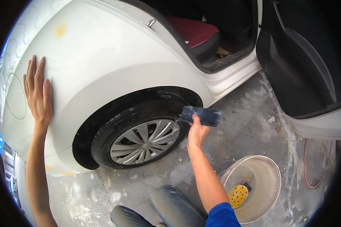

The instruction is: The person sands the rear quarter panel of a white car using a sanding block. They repeatedly rub the block over the surface, occasionally dipping it into a bucket of water, and continue sanding around the wheel arch and fuel door area.

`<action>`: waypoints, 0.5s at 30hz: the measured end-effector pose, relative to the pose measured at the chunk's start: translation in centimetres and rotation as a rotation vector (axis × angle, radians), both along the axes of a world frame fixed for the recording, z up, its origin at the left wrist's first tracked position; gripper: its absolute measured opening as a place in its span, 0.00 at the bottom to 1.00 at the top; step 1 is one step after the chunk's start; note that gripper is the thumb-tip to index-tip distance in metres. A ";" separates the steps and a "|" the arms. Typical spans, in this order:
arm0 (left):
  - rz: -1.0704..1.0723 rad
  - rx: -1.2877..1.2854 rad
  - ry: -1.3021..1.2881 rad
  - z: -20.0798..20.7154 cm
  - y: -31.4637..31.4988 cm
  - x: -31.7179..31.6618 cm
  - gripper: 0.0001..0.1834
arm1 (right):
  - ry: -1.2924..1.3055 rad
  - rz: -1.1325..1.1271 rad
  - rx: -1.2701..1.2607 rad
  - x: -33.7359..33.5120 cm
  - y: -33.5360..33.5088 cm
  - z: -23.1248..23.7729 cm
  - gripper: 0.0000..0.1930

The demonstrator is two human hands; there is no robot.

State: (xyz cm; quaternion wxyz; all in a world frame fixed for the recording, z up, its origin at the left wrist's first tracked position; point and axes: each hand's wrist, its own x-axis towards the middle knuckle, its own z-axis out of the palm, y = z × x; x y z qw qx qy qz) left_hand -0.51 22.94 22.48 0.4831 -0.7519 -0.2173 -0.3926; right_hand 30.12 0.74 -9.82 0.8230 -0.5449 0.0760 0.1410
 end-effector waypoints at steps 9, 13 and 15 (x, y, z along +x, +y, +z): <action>-0.022 -0.018 -0.003 0.4 -0.5 -0.2 0.32 | -1.152 -0.231 -0.251 0.0 9.0 5.6 0.35; -0.053 -0.020 0.016 0.2 -0.2 -0.3 0.31 | -1.729 -0.107 -0.131 -6.7 10.6 7.6 0.30; -0.071 -0.014 0.024 0.0 0.4 0.0 0.31 | -2.046 -0.042 -0.092 -9.4 11.7 8.7 0.27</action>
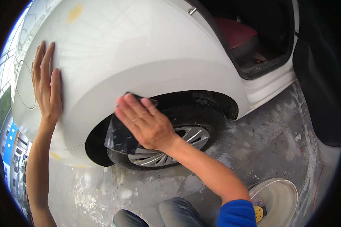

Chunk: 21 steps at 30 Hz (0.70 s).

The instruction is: The person sands the rear quarter panel of a white car using a sanding block. They repeatedly rub the block over the surface, occasionally dipping it into a bucket of water, and continue sanding around the wheel arch and fuel door area.

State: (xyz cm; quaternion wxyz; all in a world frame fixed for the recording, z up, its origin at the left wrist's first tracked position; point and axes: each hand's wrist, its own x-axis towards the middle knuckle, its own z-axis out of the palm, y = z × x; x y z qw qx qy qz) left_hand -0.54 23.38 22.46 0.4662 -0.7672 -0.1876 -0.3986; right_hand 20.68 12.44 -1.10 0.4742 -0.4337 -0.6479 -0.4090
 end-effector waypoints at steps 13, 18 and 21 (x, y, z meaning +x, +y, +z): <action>-0.068 0.010 -0.015 0.1 0.8 -0.7 0.30 | -0.424 -0.023 -0.052 8.9 -1.1 1.2 0.26; -0.049 0.007 -0.002 0.2 0.8 -1.4 0.31 | -0.491 0.027 -0.043 6.9 -0.2 3.2 0.25; -0.062 -0.022 -0.020 0.1 1.0 -1.3 0.35 | -0.543 -0.171 -0.114 14.9 -3.9 1.2 0.24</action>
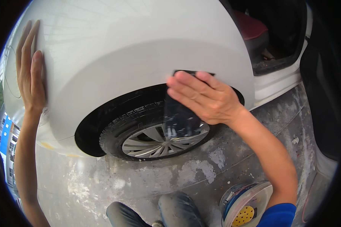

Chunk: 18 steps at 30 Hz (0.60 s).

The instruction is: The person sands the rear quarter panel of a white car using a sanding block. They repeatedly rub the block over the surface, occasionally dipping it into a bucket of water, and continue sanding around the wheel arch and fuel door area.

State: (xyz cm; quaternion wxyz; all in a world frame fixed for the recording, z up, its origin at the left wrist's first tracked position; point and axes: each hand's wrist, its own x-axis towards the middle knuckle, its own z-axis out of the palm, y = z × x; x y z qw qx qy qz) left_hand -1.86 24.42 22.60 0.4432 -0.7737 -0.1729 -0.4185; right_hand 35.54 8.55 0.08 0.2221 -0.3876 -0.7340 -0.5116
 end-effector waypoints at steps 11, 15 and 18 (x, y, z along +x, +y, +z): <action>0.101 0.033 0.153 -0.6 1.2 -4.4 0.36 | -0.025 0.078 -0.061 -3.7 1.3 1.8 0.26; 0.054 0.086 0.168 -2.2 1.0 -9.8 0.37 | 0.029 -0.035 -0.085 3.4 -2.3 -0.1 0.25; 0.031 0.061 0.166 -2.5 0.9 -9.2 0.36 | 0.068 0.041 -0.033 -3.4 0.2 0.4 0.25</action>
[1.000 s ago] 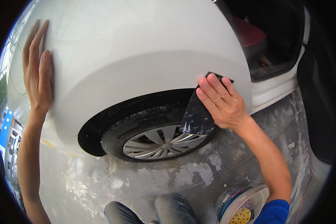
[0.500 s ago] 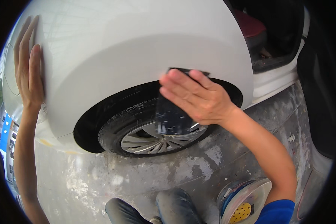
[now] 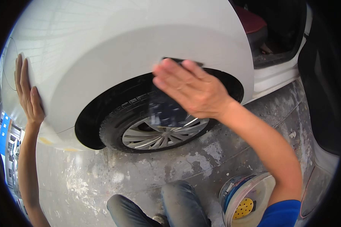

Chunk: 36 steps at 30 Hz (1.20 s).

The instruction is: The person sands the rear quarter panel of a white car using a sanding block. They repeatedly rub the block over the surface, occasionally dipping it into a bucket of water, and continue sanding around the wheel arch and fuel door area.

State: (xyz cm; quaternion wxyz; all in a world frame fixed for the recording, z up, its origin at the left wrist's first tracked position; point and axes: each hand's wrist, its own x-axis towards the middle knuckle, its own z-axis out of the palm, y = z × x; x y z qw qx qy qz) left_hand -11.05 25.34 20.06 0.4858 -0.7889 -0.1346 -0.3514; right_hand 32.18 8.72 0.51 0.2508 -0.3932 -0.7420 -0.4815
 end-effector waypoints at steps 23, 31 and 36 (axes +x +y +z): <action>-0.110 -0.144 -0.133 -1.1 -2.0 1.0 0.33 | -0.085 0.285 -0.006 -19.5 5.8 4.0 0.26; -0.028 -0.217 -0.245 -1.3 -3.6 1.1 0.30 | -0.002 -0.002 -0.046 0.1 0.4 5.3 0.40; 0.011 -0.256 -0.222 -1.1 -4.1 1.5 0.31 | -0.069 0.034 0.118 -13.1 5.5 5.5 0.39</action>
